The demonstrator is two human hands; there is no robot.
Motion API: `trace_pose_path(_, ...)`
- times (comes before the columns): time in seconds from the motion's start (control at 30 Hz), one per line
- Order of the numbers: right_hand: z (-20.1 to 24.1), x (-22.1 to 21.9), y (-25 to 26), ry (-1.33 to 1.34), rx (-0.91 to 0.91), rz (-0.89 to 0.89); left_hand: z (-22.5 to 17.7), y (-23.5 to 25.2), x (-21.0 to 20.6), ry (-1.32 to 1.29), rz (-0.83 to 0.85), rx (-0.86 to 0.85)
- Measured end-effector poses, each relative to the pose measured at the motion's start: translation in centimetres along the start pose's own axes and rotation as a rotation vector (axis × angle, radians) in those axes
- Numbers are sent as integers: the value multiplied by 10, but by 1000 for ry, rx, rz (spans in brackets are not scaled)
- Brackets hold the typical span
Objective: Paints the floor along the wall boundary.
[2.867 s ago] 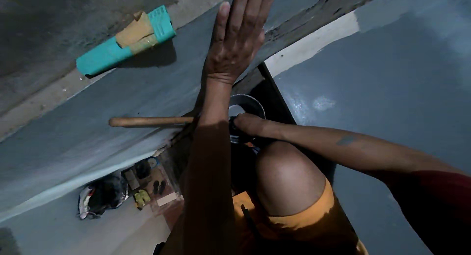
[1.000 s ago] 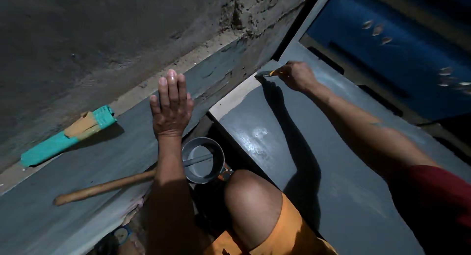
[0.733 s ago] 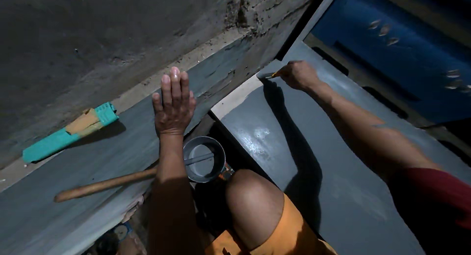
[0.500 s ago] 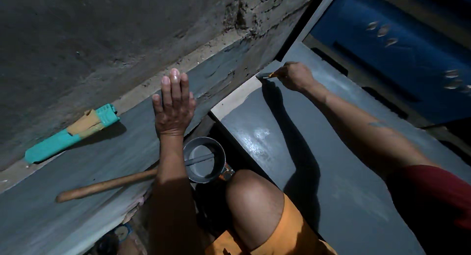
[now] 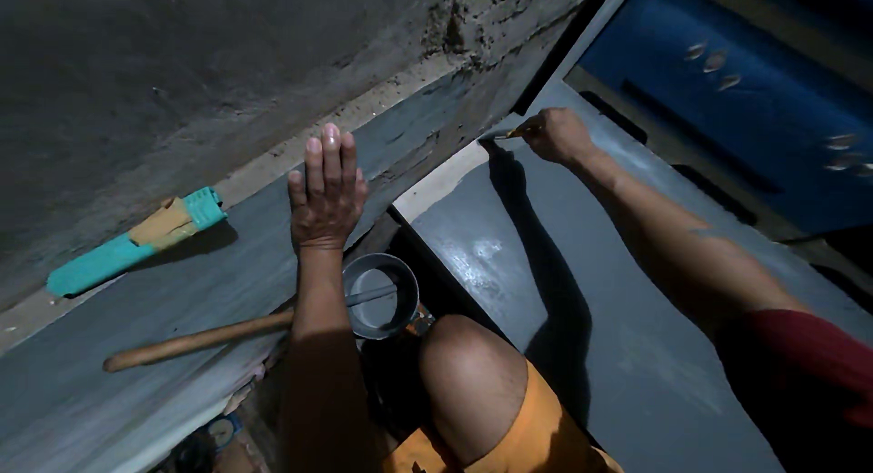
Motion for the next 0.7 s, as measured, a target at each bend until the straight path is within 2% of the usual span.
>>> trace_pose_path(0.1, 0, -7, 1, 40, 46, -26, 0, 0, -1, -7, 2, 4)
trace_pose_path(0.3, -6, -14, -1, -19, 20, 61, 1, 1, 0, -4, -2, -8)
trace_pose_path(0.43, 3, 2, -2, -6, 12, 19, 0, 0, -1, -2, 3, -6)
trace_pose_path(0.53, 4, -5, -1, 16, 81, -3, 0, 0, -1, -3, 4, -1)
trace_pose_path(0.7, -5, -12, -5, -73, 89, 175, 0, 0, -1, -8, 3, -7)
Point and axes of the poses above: each hand's wrist, its own y-axis towards the middle knuckle, its own x-axis out of the back of the hand, z = x × y, the point moved 4 cm from there along y, towards the middle knuckle, and after that the axes turned 9 degrees about -z, right-handed, at the moved point
